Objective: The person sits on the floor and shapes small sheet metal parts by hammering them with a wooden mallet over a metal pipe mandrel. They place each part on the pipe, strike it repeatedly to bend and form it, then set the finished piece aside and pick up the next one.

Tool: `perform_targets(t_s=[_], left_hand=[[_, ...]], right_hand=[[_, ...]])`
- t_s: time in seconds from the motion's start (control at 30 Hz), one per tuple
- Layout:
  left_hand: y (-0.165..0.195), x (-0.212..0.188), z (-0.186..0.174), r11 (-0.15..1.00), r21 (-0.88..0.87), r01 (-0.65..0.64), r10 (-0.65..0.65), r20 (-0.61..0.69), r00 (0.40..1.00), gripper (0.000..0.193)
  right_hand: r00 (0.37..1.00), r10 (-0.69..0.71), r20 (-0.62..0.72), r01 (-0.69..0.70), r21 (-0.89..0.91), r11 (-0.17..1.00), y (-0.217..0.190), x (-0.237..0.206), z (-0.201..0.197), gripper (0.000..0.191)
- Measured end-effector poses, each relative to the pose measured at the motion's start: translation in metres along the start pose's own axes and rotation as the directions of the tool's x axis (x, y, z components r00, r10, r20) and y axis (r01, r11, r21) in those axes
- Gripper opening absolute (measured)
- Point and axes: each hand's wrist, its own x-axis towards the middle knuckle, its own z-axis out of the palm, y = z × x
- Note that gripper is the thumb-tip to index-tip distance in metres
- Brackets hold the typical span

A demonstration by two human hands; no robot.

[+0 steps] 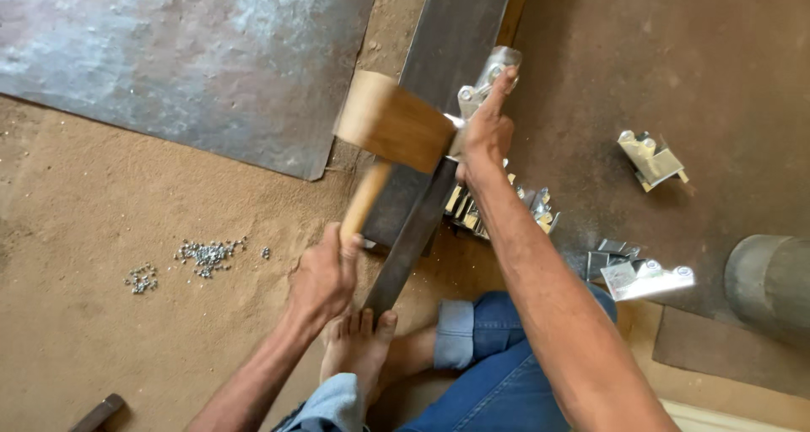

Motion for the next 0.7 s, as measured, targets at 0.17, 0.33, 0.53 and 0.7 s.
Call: perform_targets(t_s=[0.17, 0.33, 0.53, 0.7], left_hand=[[-0.005, 0.018, 0.006, 0.798, -0.144, -0.586, 0.454, -0.496, 0.74, 0.045], [-0.011, 0.031, 0.011, 0.991, -0.098, -0.093, 0.084, -0.087, 0.993, 0.041], [-0.016, 0.035, 0.014, 0.859, -0.17, -0.482, 0.398, -0.371, 0.839, 0.043], [-0.015, 0.033, 0.014, 0.987, -0.132, -0.094, 0.074, -0.146, 0.986, 0.035]], right_hand=[[0.996, -0.005, 0.088, 0.006, -0.013, 1.0, -0.003, 0.004, -0.004, 0.106], [0.93, -0.119, 0.347, 0.01, 0.301, 0.954, 0.005, 0.013, -0.01, 0.094], [0.832, -0.094, 0.546, -0.165, 0.407, 0.898, 0.012, 0.019, -0.019, 0.094], [0.723, -0.159, 0.672, -0.221, 0.444, 0.868, 0.009, 0.01, -0.017, 0.102]])
